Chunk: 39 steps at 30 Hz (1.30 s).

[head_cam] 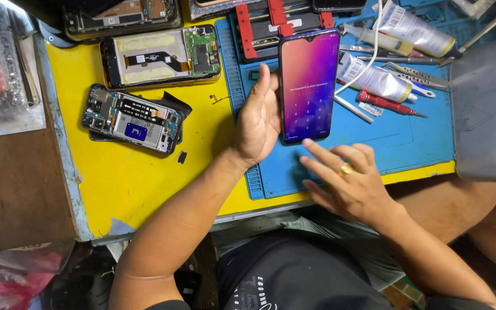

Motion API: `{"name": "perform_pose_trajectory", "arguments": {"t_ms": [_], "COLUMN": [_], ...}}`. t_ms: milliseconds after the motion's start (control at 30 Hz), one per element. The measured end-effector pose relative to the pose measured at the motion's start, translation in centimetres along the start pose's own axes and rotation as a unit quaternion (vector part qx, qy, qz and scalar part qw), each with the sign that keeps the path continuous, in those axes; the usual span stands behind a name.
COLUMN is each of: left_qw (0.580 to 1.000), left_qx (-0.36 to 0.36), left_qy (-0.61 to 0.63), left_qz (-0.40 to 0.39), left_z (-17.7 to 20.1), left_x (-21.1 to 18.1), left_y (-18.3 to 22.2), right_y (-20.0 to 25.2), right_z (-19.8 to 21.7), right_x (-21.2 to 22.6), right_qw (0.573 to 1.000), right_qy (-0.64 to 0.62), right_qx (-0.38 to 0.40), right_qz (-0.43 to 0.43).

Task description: The person uses a screwdriver to work on a smartphone, then connects a charging cable to test the device. They interact with the touchscreen to enter a passcode and verify functionality before placing the phone down.

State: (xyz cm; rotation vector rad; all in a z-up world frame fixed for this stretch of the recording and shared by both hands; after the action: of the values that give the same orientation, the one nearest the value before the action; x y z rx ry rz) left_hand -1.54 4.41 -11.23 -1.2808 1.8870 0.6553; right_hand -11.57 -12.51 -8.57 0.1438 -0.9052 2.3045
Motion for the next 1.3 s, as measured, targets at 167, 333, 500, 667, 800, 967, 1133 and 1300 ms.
{"name": "perform_pose_trajectory", "arguments": {"t_ms": [167,333,500,667,800,967,1133,1300], "left_qw": [1.000,1.000,0.999,0.998,0.999,0.999,0.996,0.997], "left_qx": [0.002,0.002,0.010,-0.016,0.004,-0.039,-0.075,-0.010], "left_qy": [0.018,0.029,0.022,0.065,0.041,0.026,-0.049,0.070], "left_qz": [-0.005,-0.012,-0.031,0.007,-0.018,0.022,-0.012,-0.042], "left_z": [-0.5,-0.5,-0.1,-0.4,-0.8,-0.9,0.3,-1.0], "left_x": [-0.7,-0.5,-0.1,-0.4,-0.9,-0.8,1.5,0.0], "left_y": [0.0,0.2,0.0,0.3,0.6,0.7,0.1,0.2], "right_y": [-1.3,-0.9,1.4,0.6,0.6,0.4,0.6,0.2], "right_z": [-0.8,-1.0,-0.3,0.7,0.4,0.6,1.0,0.7], "right_x": [0.4,0.2,-1.7,-0.5,-0.5,-0.1,-0.1,-1.1], "right_qw": [1.000,1.000,0.985,0.975,0.977,0.977,0.975,0.994], "right_qy": [0.013,-0.004,-0.123,-0.147,-0.149,-0.136,-0.158,-0.089], "right_qx": [0.018,0.007,-0.098,-0.118,-0.101,-0.102,-0.095,0.023], "right_qz": [0.015,0.011,-0.066,-0.118,-0.115,-0.128,-0.121,-0.065]}}
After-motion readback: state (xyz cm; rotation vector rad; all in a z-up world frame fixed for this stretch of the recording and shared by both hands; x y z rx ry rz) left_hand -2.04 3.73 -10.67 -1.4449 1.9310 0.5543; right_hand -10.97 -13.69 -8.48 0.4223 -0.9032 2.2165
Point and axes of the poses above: each hand's wrist, its own y-axis away from the middle knuckle, its own z-axis out of the back of the hand, x = y × z, the point moved 2 cm from there along -y, towards the middle knuckle, and after that the axes turned 13 degrees about -y, right-handed, at the moved point
